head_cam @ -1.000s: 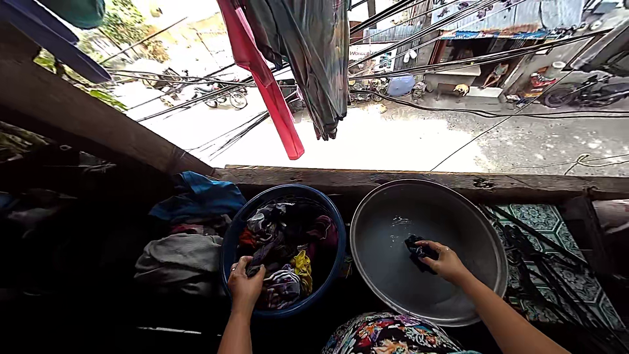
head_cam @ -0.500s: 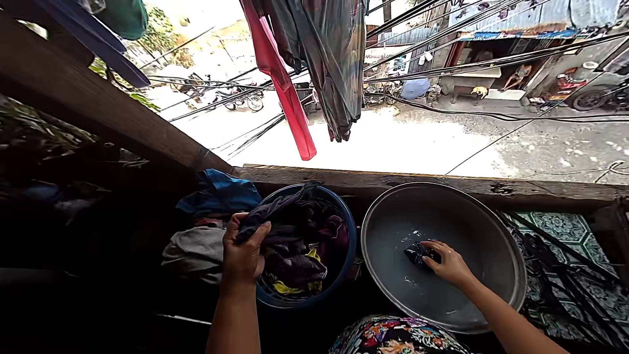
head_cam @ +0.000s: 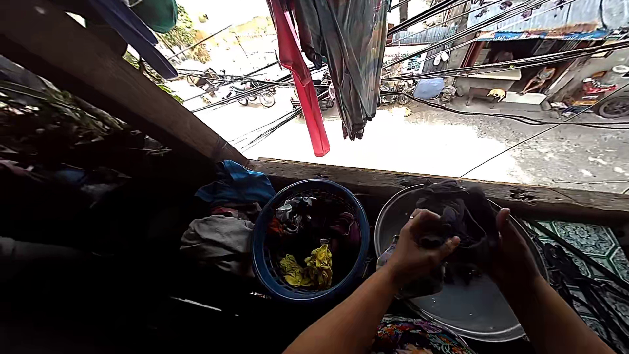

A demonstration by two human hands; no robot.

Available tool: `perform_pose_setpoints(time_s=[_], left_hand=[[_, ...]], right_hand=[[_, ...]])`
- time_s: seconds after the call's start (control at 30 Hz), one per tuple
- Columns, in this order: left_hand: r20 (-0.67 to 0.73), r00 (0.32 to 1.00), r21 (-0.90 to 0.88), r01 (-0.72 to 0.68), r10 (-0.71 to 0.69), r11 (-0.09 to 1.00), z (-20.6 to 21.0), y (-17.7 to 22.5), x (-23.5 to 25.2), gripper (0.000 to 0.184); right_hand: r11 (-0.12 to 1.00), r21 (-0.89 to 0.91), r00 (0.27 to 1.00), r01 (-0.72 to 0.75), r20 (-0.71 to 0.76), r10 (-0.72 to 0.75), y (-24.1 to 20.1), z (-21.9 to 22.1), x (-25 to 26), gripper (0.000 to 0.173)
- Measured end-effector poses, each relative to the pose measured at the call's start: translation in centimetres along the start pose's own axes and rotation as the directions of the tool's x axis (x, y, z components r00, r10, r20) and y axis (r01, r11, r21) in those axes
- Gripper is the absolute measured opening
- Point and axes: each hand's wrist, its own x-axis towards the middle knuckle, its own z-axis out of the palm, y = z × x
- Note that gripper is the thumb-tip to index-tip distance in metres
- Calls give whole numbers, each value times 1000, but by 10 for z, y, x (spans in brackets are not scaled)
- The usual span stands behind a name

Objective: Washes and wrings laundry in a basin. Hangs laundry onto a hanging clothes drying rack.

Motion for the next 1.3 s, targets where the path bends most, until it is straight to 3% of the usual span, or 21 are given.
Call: perform_pose_setpoints(time_s=[0.1,0.17,0.23,0.3,0.37,0.43,0.47,0.53,0.6,0.7,0.77,0.83,0.93,1.0,1.07,1.17,1.3], left_hand=[[184,937,177,265,-296,948,9,-41,-2,41],[297,851,403,299,-432,865,8,-64,-9,50],[337,771,572,289,-540,768,0,-80,-22,50],[310,776,594,293,-549,749,-14,-79,-37,47],[221,874,495,281,-432,822,-32,-66,-54,40],[18,961,401,246,-276,882,-54,-51,-71,30],[-112,967,434,254,-229,864,-69,-47,-78,28],[-351,908,589,402,-227,701,-105,-44,-91,30],[-496,820,654,570,-287,498,-140,-50,-101,40],[-582,692,640,714,-427,284,-167,-67,-104,58],[-604,592,620,770,-533,153,-163,-81,-101,73],[-627,521,642,767,-580,-5,-155,-93,-94,88],[-651,494,671,730,-577,-133,-157,-104,-82,95],[-623,522,695,711,-583,-106,-164,-101,-81,79],[-588,595,714,700,-548,-6,-170,-95,-84,63],[-543,706,717,672,-455,187,-177,-78,-92,45],[-631,705,602,708,-323,369,-199,-33,-95,40]], right_hand=[[912,-394,954,-113,-299,-11,5,-46,2,47],[744,-638,944,-199,-329,-30,13,-73,3,44],[433,-879,977,-200,-213,20,26,-97,4,43],[45,-987,976,-152,-143,162,40,-108,9,54],[-173,-965,920,-196,-242,310,57,-96,15,82],[-229,-944,858,-237,-314,405,82,-84,24,100],[-265,-932,824,-248,-347,449,94,-81,27,104],[-369,-898,765,-238,-408,498,118,-81,33,109],[-446,-873,741,-199,-432,514,135,-89,38,107],[-457,-877,744,-146,-402,534,140,-94,44,100],[-424,-898,764,-116,-354,540,135,-90,45,93],[-415,-902,733,-117,-361,577,130,-91,46,86],[-398,-902,737,-169,-384,557,135,-104,43,81],[-377,-915,808,-146,-330,488,136,-111,41,71],[-318,-936,865,-148,-278,417,133,-116,43,60],[-128,-978,921,-167,-201,334,125,-125,49,44],[23,-995,950,-99,-88,299,95,-127,40,40]])
